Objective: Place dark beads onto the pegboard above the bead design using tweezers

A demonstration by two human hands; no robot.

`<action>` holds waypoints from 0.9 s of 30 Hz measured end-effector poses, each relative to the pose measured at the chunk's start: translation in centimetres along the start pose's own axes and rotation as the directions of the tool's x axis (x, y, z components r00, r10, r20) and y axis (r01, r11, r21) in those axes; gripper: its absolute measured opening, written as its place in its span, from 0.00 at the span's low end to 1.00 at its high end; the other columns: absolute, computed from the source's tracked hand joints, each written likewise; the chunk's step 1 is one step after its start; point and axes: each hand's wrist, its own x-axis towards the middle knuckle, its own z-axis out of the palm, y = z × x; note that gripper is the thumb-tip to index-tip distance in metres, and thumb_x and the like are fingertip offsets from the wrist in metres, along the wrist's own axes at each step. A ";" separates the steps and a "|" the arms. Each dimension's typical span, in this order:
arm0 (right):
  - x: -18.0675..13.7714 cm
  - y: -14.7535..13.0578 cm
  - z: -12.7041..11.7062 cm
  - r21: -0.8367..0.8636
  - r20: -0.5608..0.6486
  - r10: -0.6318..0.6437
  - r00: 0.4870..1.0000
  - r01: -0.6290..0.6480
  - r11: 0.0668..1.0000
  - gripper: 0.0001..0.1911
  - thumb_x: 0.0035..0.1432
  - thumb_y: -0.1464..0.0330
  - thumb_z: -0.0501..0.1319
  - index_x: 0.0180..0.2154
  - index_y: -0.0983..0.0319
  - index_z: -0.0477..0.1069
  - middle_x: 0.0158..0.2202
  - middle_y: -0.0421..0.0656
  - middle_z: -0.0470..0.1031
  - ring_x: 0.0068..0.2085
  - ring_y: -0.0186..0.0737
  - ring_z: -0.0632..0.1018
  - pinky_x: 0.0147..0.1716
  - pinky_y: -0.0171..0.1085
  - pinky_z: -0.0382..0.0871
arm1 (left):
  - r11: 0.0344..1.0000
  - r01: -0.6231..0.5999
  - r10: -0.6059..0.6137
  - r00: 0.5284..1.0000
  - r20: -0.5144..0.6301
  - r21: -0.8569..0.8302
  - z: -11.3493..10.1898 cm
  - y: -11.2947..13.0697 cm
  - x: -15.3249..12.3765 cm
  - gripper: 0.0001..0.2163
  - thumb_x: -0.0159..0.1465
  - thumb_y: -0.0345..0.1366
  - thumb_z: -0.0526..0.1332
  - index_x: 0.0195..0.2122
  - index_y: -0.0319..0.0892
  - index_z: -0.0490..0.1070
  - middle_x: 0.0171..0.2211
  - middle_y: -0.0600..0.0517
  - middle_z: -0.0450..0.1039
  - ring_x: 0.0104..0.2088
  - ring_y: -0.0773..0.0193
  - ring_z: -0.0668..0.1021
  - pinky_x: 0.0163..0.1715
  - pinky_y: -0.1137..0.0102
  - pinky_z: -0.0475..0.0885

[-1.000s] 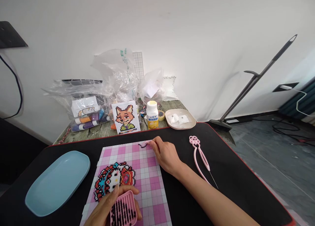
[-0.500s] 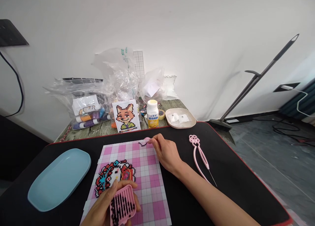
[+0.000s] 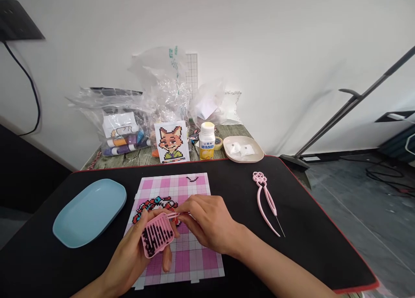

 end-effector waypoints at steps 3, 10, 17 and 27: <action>0.3 -0.4 0.1 -0.028 0.030 -0.034 0.999 0.035 0.999 0.03 0.66 0.71 0.52 0.40 0.62 0.63 0.29 0.42 0.75 0.29 0.33 0.75 0.28 0.31 0.68 | 1.000 0.000 0.000 1.000 -0.005 0.006 0.0 0.1 -0.1 0.17 0.69 0.47 0.48 0.43 0.41 0.69 0.32 0.48 0.77 0.17 0.62 0.78 0.21 0.68 0.71; 0.3 -0.6 0.2 -0.058 0.076 -0.066 0.995 0.070 0.996 0.04 0.67 0.71 0.51 0.42 0.62 0.62 0.28 0.41 0.75 0.29 0.33 0.77 0.29 0.31 0.69 | 1.000 0.014 -0.013 0.999 -0.046 0.025 0.0 -0.1 -0.1 0.18 0.68 0.49 0.50 0.43 0.39 0.69 0.27 0.50 0.78 0.14 0.61 0.77 0.21 0.67 0.72; 0.2 -0.5 0.4 -0.065 0.101 -0.059 0.993 0.066 0.996 0.05 0.67 0.70 0.50 0.40 0.62 0.63 0.28 0.41 0.75 0.28 0.33 0.75 0.27 0.31 0.68 | 0.998 0.053 -0.050 0.997 -0.067 0.045 0.3 0.1 -0.1 0.20 0.67 0.50 0.51 0.45 0.38 0.69 0.21 0.53 0.75 0.15 0.60 0.77 0.22 0.67 0.71; 0.2 -0.4 0.5 -0.052 0.077 -0.043 0.996 0.047 0.998 0.06 0.67 0.69 0.50 0.38 0.62 0.63 0.27 0.41 0.74 0.27 0.32 0.75 0.26 0.31 0.67 | 0.995 0.076 -0.075 0.997 -0.022 0.062 0.4 0.4 -0.2 0.20 0.68 0.50 0.48 0.46 0.38 0.68 0.24 0.51 0.76 0.15 0.61 0.77 0.23 0.67 0.72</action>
